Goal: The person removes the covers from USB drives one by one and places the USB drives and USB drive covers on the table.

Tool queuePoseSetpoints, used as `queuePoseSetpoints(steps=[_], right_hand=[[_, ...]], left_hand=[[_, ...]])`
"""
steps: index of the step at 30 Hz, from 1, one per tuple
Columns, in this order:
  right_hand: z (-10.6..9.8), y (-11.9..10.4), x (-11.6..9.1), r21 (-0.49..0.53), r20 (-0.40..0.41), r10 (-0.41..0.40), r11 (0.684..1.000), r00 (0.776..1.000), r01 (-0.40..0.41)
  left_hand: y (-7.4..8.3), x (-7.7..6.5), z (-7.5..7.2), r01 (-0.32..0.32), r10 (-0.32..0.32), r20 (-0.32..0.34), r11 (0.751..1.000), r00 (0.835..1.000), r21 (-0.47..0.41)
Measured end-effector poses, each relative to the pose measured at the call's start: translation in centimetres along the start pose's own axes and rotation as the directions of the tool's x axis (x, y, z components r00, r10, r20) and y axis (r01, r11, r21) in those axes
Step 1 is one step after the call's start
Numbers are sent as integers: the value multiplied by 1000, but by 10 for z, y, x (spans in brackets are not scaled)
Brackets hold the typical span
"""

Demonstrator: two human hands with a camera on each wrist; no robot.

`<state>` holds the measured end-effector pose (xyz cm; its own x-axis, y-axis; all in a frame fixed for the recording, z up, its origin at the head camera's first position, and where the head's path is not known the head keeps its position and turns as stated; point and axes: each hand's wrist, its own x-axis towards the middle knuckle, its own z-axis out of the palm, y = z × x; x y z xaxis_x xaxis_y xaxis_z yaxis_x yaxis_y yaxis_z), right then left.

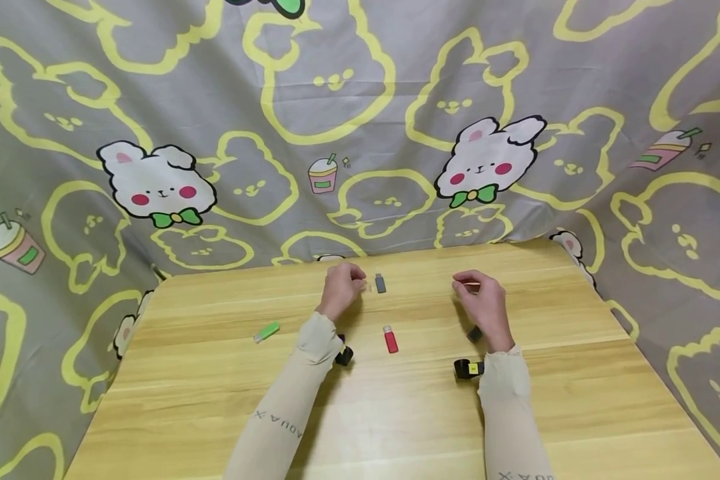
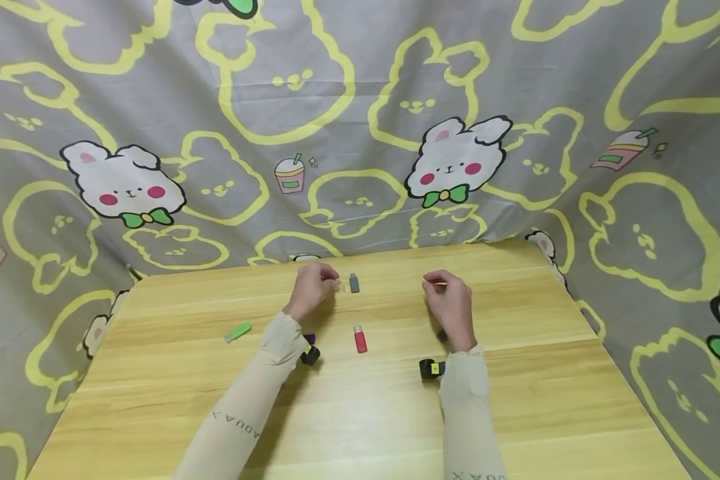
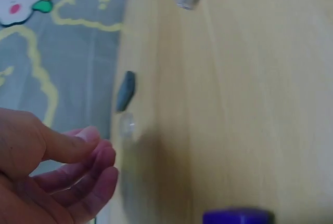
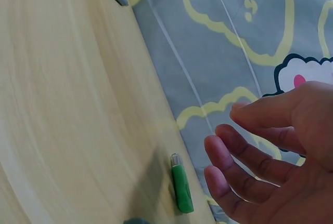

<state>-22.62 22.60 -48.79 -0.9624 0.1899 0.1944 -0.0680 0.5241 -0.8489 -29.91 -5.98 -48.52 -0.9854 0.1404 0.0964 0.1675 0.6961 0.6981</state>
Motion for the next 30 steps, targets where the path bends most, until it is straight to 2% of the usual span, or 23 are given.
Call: queuePoseSetpoints(steps=[3,8,11,16,21,30], right_hand=[[1,-4,0,-10,7,-10,1000,1000,10],[1,-8,-2,-17,15,-22,1000,1000,23],[3,-10,-2,-21,16,-33,999,999,33],[3,-13,-1,-23,33,-52,998,998,52],[-2,-13,-1,-16,21,-46,999,999,46],[-12,0,-6,-145,-26,11,989,1000,-15]], left_hand=[[-3,-12,-12,-13,12,-18,999,1000,-36],[-4,-36,-29,-28,15,-82,987,997,-159],[-5,-50,-38,-62,29,-145,971,989,-232],[-12,-68,-48,-108,36,-236,948,971,-300],[-18,-77,-55,-117,9,-296,929,955,-351],[-21,-83,-59,-125,-1,-310,913,951,-387]])
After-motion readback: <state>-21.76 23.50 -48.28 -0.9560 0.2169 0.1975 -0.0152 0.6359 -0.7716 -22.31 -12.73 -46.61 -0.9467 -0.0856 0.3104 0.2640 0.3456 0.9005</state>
